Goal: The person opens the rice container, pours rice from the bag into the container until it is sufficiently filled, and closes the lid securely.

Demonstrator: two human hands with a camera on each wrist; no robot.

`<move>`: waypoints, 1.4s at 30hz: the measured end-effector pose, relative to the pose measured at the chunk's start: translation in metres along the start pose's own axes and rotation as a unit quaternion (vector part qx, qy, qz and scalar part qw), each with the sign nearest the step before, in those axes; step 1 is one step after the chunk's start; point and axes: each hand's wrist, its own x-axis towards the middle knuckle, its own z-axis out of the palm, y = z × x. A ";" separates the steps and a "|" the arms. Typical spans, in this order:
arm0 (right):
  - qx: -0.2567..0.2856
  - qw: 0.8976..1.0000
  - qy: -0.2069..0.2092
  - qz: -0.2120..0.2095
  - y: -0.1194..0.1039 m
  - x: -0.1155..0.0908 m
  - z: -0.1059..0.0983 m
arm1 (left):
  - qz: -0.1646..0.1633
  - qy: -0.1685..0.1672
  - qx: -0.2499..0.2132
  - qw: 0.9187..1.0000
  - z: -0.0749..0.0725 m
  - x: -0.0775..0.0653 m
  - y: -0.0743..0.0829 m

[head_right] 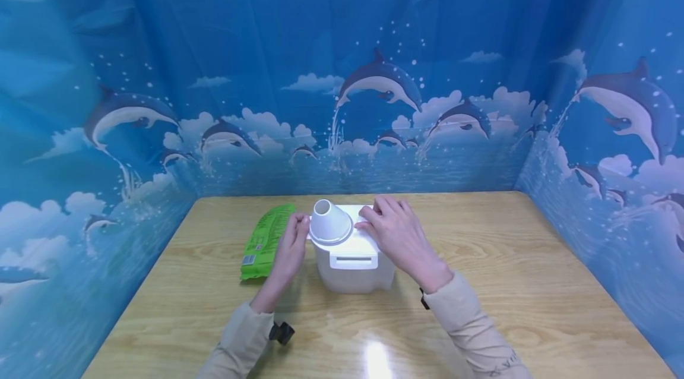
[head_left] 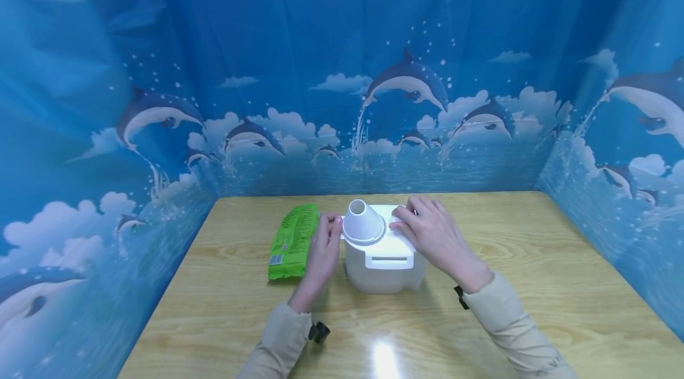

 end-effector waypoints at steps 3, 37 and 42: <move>0.007 1.000 0.001 0.007 0.000 0.000 0.002 | 0.001 0.002 0.002 1.000 0.000 0.000 0.000; 0.002 0.999 0.006 0.051 -0.027 -0.018 0.012 | 0.024 0.012 0.047 0.999 -0.001 -0.001 0.008; 0.005 0.998 0.024 0.050 -0.027 -0.018 0.015 | 0.066 0.027 0.103 0.992 -0.007 -0.003 0.019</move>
